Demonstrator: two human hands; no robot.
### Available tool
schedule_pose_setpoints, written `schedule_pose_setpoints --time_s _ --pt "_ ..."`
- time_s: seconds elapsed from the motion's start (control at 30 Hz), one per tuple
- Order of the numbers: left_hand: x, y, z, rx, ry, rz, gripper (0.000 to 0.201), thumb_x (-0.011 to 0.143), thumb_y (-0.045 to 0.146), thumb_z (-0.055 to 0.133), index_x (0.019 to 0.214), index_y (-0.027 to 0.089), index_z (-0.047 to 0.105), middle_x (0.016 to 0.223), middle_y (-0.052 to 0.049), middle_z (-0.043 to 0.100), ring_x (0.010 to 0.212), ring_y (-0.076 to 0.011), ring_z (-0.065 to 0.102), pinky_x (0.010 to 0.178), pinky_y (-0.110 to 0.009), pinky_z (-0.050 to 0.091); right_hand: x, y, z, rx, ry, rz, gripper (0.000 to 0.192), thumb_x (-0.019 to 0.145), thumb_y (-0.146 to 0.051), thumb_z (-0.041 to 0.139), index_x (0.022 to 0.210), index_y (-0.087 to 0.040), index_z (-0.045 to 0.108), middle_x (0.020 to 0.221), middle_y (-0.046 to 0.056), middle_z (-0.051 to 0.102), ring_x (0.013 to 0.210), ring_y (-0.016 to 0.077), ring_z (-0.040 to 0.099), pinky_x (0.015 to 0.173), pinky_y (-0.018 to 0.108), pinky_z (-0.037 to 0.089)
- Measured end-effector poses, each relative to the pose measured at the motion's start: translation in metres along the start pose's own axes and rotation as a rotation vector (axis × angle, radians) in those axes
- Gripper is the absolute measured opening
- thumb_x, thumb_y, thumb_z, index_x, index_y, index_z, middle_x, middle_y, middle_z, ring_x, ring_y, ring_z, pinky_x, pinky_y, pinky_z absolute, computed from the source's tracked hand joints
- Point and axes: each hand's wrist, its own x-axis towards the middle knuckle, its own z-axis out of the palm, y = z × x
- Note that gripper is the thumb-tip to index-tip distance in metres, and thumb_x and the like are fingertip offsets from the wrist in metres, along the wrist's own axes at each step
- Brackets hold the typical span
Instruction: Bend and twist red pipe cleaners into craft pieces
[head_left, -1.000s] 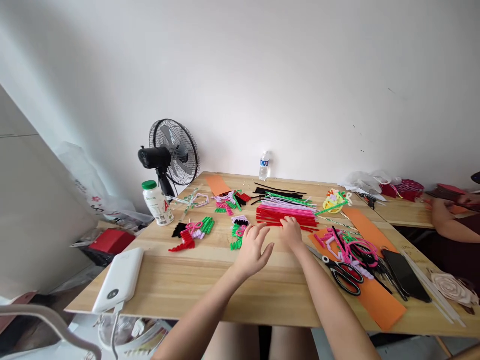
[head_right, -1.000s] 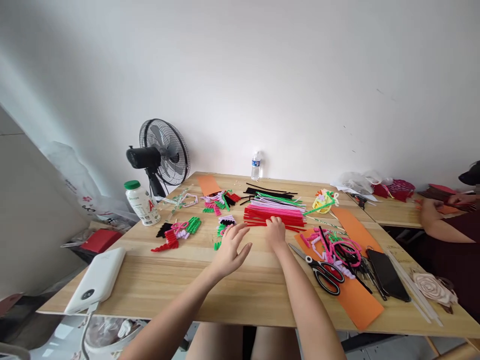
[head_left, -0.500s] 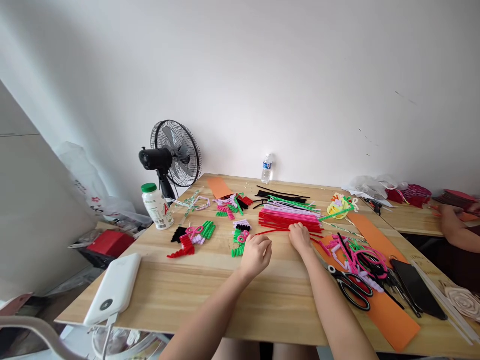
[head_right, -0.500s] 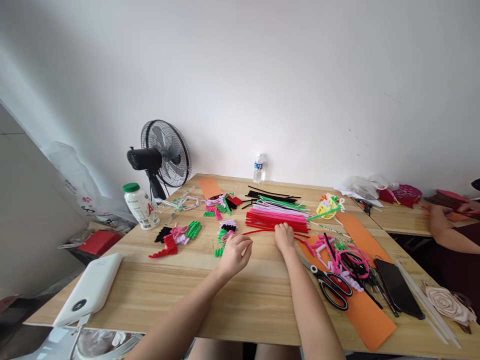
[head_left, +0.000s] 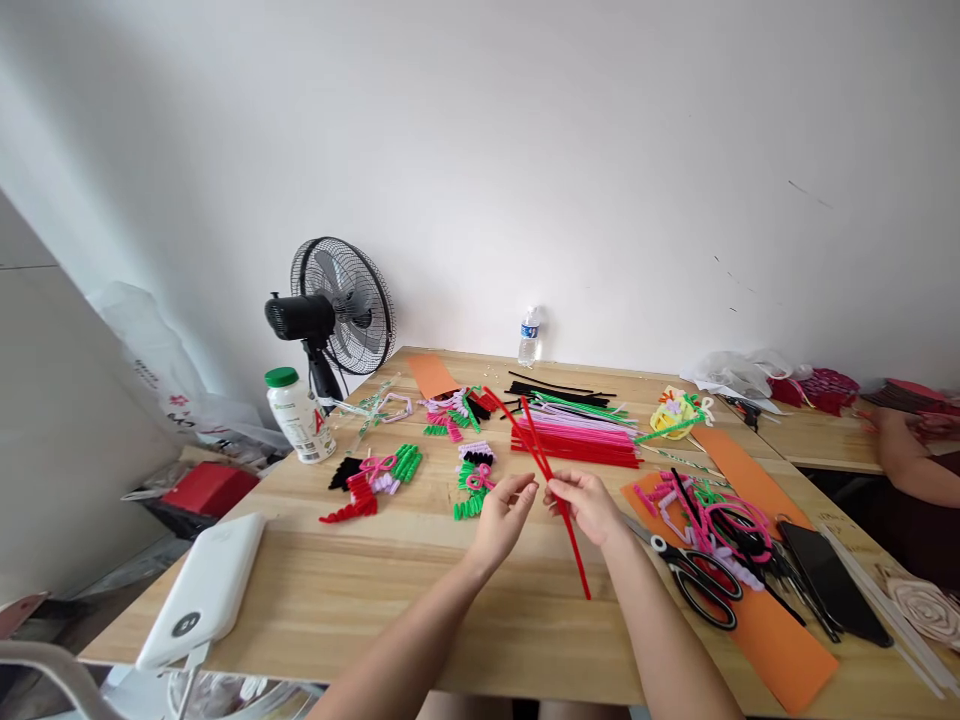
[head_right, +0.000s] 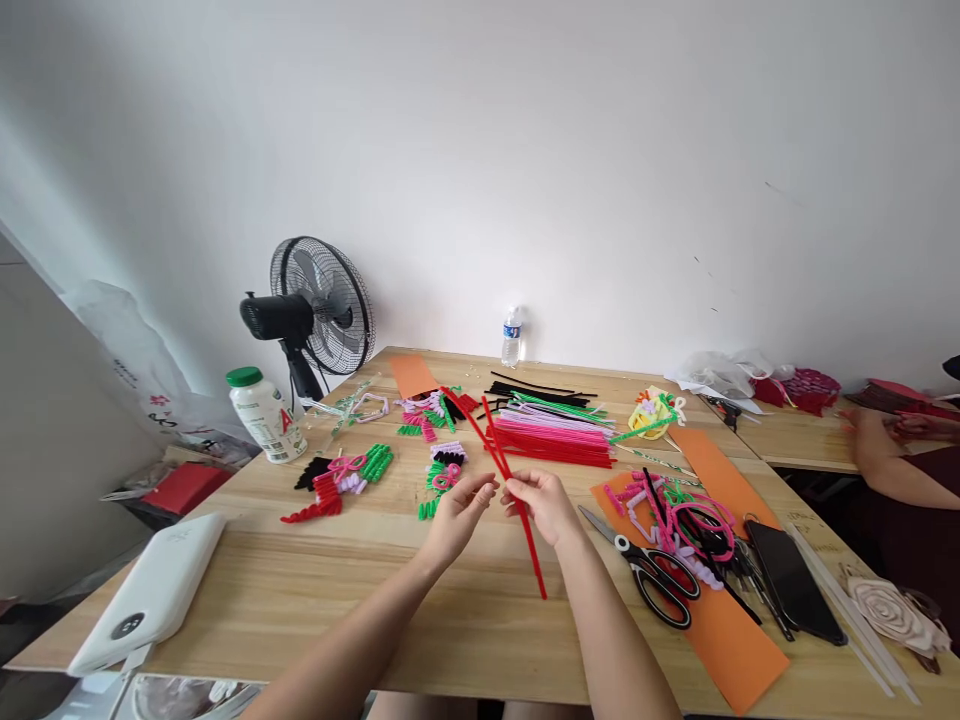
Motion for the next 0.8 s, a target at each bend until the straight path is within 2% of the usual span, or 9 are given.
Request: schedule_pose_setpoints --time_s 0.1,0.2,0.3,0.37,0.43,0.5,0.6,0.7,0.8 --pt "0.004 0.001 -0.001 -0.244 -0.058 -0.201 0.033 0.076 0.044 0.059 0.084 0.014 0.067 0.068 -0.004 0.062 0.062 -0.0136 0.055 0.058 -0.025 0.044 -0.005 0.008 0.015 0.056 -0.078 0.095 0.027 0.061 -0.035 0.077 0.073 -0.014 0.066 0.064 0.004 0.065 0.058 0.0148 0.06 0.051 0.027 0.047" --pt "0.007 0.003 -0.005 -0.309 -0.065 -0.28 0.033 0.071 0.046 0.063 0.065 0.013 0.064 0.056 0.0 0.056 0.053 -0.0106 0.048 0.054 -0.023 0.039 -0.005 0.011 0.019 0.054 -0.071 0.135 0.027 0.06 -0.036 0.077 0.069 -0.013 0.064 0.066 0.004 0.065 0.06 0.0149 0.06 0.053 0.026 0.047" --pt "0.008 0.003 -0.006 -0.271 -0.074 -0.338 0.034 0.068 0.046 0.065 0.062 0.013 0.064 0.054 0.0 0.055 0.049 -0.0089 0.045 0.05 -0.022 0.036 -0.001 0.008 0.01 0.055 0.066 0.089 0.025 0.059 -0.033 0.078 0.067 -0.014 0.064 0.059 0.0 0.062 0.054 0.0096 0.055 0.05 0.02 0.042" --pt "0.006 0.0 -0.004 -0.204 -0.158 -0.424 0.034 0.068 0.046 0.063 0.063 0.012 0.064 0.045 0.002 0.05 0.042 -0.0073 0.04 0.044 -0.021 0.03 0.002 0.003 0.0 0.097 0.159 0.048 0.025 0.058 -0.033 0.078 0.068 -0.014 0.064 0.05 -0.005 0.055 0.044 0.006 0.046 0.042 0.018 0.035" --pt "0.003 -0.005 0.0 -0.142 -0.286 -0.522 0.036 0.068 0.048 0.061 0.064 0.012 0.062 0.039 0.004 0.045 0.036 -0.0069 0.036 0.04 -0.02 0.025 0.004 -0.003 -0.009 0.158 0.174 0.027 0.026 0.059 -0.034 0.078 0.068 -0.015 0.063 0.045 -0.007 0.049 0.039 0.0048 0.039 0.036 0.017 0.029" --pt "-0.002 -0.01 0.006 -0.107 -0.365 -0.584 0.038 0.067 0.051 0.061 0.067 0.013 0.061 0.038 0.005 0.044 0.034 -0.0077 0.037 0.038 -0.02 0.026 0.004 -0.008 -0.014 0.195 0.158 0.013 0.026 0.059 -0.035 0.078 0.068 -0.016 0.061 0.045 -0.007 0.048 0.038 0.0047 0.039 0.034 0.016 0.028" --pt "-0.007 -0.018 0.012 -0.073 -0.395 -0.597 0.041 0.066 0.055 0.059 0.068 0.014 0.058 0.039 0.004 0.047 0.035 -0.0091 0.041 0.039 -0.021 0.031 0.002 -0.01 -0.014 0.173 0.146 0.006 0.028 0.059 -0.036 0.078 0.069 -0.017 0.06 0.047 -0.007 0.051 0.038 0.0053 0.043 0.034 0.016 0.03" --pt "-0.006 -0.019 0.012 -0.049 -0.459 -0.542 0.044 0.071 0.059 0.053 0.067 0.015 0.056 0.039 0.005 0.046 0.036 -0.0091 0.041 0.04 -0.021 0.03 0.002 -0.007 -0.012 0.133 0.091 0.006 0.028 0.06 -0.036 0.077 0.073 -0.016 0.061 0.049 -0.005 0.054 0.039 0.0061 0.046 0.034 0.016 0.033" --pt "-0.001 -0.012 0.006 -0.064 -0.358 -0.404 0.043 0.071 0.057 0.056 0.069 0.014 0.059 0.044 0.004 0.046 0.042 -0.0076 0.04 0.043 -0.02 0.027 0.001 -0.005 -0.009 0.097 0.035 -0.007 0.027 0.063 -0.036 0.076 0.077 -0.016 0.063 0.051 -0.004 0.057 0.04 0.0065 0.048 0.035 0.016 0.034"
